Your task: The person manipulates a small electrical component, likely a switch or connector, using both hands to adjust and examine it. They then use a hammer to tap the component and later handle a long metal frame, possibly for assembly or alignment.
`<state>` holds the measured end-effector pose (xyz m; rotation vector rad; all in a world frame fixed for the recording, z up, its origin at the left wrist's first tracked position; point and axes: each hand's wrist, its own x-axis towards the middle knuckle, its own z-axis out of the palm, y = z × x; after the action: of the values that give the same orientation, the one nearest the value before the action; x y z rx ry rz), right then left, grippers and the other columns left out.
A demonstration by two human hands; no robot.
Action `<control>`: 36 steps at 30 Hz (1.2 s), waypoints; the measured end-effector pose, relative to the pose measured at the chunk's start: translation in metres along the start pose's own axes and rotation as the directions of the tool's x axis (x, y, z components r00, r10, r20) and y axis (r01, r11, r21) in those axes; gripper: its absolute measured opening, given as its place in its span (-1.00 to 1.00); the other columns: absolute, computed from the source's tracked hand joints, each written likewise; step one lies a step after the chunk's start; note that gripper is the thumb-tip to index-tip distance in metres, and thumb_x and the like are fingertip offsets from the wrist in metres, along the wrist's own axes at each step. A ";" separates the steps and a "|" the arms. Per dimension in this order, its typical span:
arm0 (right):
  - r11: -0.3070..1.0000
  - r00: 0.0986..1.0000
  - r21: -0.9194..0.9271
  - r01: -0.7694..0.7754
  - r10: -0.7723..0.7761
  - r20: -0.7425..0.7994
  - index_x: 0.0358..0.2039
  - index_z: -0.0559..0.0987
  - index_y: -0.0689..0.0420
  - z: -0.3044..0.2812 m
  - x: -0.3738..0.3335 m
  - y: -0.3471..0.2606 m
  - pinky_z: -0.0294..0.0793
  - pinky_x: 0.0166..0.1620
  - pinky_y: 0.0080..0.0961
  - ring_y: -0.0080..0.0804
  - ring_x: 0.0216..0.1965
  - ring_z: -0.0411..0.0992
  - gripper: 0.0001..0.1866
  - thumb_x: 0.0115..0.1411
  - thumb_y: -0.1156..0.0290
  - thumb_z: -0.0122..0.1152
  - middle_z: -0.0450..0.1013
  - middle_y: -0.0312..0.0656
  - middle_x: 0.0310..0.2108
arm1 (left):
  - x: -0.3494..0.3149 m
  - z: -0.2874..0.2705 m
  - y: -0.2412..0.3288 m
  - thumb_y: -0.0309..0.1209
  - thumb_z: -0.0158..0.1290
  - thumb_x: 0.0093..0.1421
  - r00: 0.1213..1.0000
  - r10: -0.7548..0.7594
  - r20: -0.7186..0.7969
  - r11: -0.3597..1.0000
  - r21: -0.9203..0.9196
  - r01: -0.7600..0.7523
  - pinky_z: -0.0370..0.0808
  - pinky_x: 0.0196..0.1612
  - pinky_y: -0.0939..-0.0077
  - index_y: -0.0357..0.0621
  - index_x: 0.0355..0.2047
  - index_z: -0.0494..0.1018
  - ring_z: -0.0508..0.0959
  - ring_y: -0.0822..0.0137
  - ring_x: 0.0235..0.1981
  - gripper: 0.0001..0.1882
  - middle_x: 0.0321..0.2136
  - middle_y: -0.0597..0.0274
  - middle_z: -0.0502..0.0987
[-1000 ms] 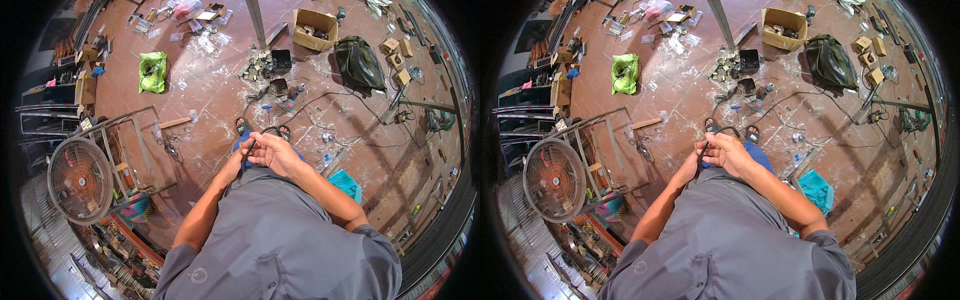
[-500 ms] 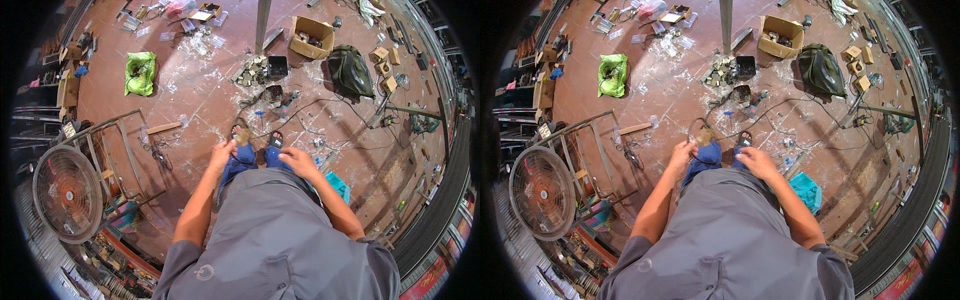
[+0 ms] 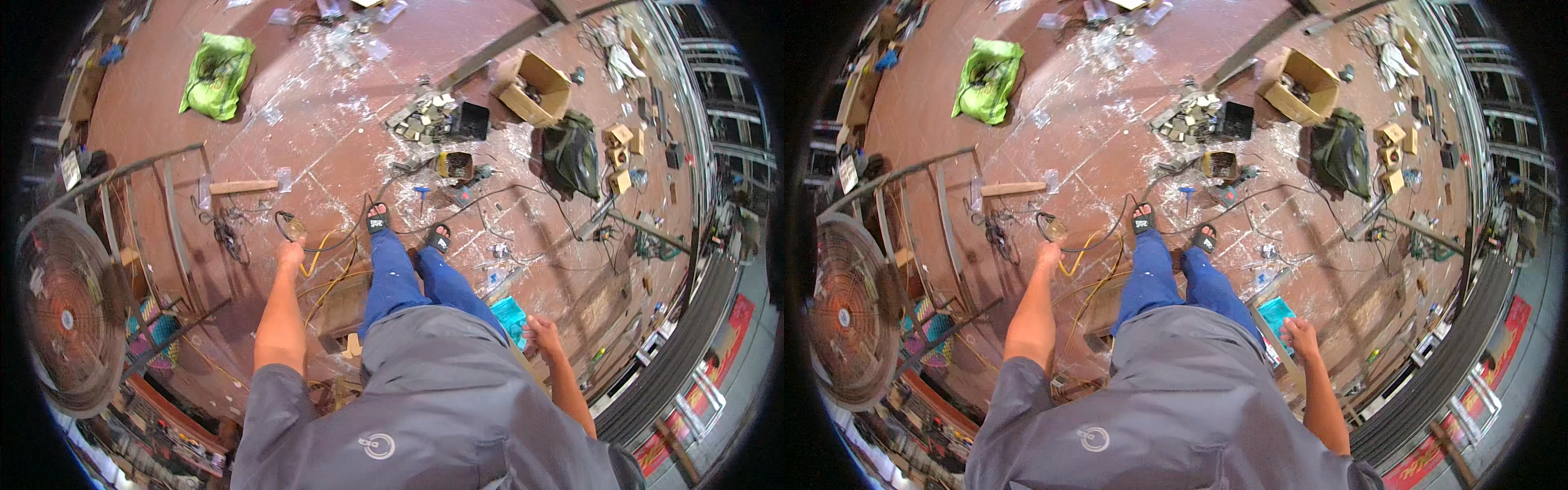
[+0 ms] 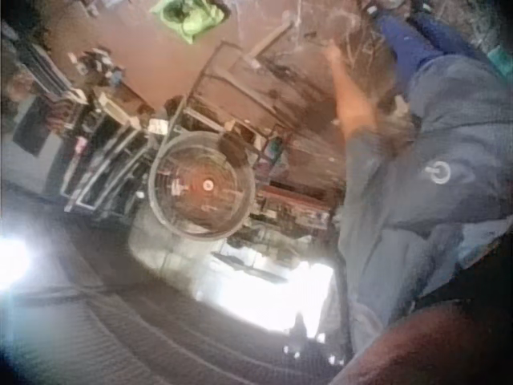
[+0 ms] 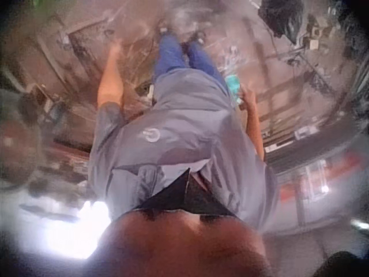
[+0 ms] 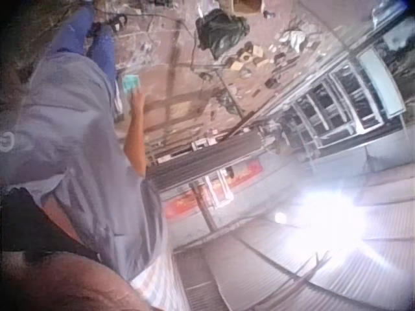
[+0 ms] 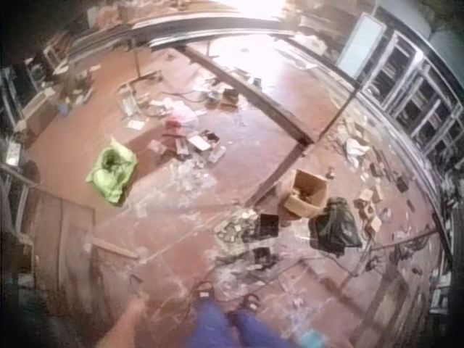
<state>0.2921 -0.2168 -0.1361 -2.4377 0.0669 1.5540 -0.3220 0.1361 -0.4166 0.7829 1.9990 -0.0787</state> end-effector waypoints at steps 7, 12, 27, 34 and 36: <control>0.989 0.991 -0.091 0.119 -0.114 0.065 0.12 0.61 0.16 0.038 -0.025 -0.065 0.54 -0.26 -0.48 -0.48 -0.34 0.57 -0.56 0.42 0.09 0.28 0.65 -0.21 -0.19 | 0.026 0.004 -0.064 0.06 0.21 0.29 0.993 -0.100 -0.062 0.976 -0.201 0.085 0.49 0.12 0.02 -0.53 0.05 0.57 0.63 -0.23 0.05 -0.27 0.02 -0.36 0.63; 0.969 0.964 -0.081 0.235 -0.222 0.145 0.13 0.59 0.24 0.058 -0.014 -0.139 0.51 -0.30 -0.56 -0.50 -0.38 0.55 -0.64 0.38 0.37 0.23 0.60 -0.25 -0.35 | 0.008 -0.009 -0.151 0.05 0.21 0.33 0.987 -0.156 0.031 0.970 -0.183 0.159 0.54 -0.31 0.11 -0.33 -0.15 0.62 0.67 0.07 -0.39 -0.44 -0.32 -0.03 0.67; 0.797 0.827 -0.240 0.555 -0.560 0.050 -0.35 0.71 0.25 0.169 0.052 -0.273 0.47 -0.38 -0.37 -0.46 -0.49 0.49 -0.70 0.25 0.22 0.36 0.58 -0.20 -0.51 | -0.163 -0.020 0.010 -0.09 0.25 0.35 0.966 0.215 0.143 0.924 -0.349 -0.154 0.50 -0.34 0.48 -0.23 -0.15 0.65 0.57 0.44 -0.43 -0.61 -0.39 0.22 0.65; 0.843 0.838 -0.110 0.527 -0.495 0.229 -0.43 0.69 0.18 0.208 0.210 -0.287 0.47 -0.31 -0.34 -0.40 -0.43 0.47 -0.64 0.35 0.17 0.16 0.56 -0.22 -0.51 | -0.105 -0.090 0.086 -0.14 0.21 0.40 0.981 -0.026 0.194 0.846 -0.518 0.125 0.34 -0.58 0.56 -0.20 -0.18 0.56 0.50 0.49 -0.58 -0.67 -0.52 0.38 0.52; 0.753 0.827 -0.343 0.562 -0.524 0.207 -0.40 0.70 0.16 0.244 0.213 -0.330 0.48 -0.30 -0.26 -0.35 -0.43 0.49 -0.67 0.33 0.17 0.18 0.55 -0.15 -0.52 | -0.076 -0.116 0.099 -0.14 0.21 0.40 0.986 -0.054 0.156 0.825 -0.549 0.132 0.36 -0.59 0.55 -0.20 -0.15 0.57 0.52 0.46 -0.59 -0.67 -0.50 0.37 0.54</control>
<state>0.2238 0.1798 -0.3640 -2.3186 -0.9818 1.4950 -0.3293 0.2187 -0.2676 0.2881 1.7912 0.3778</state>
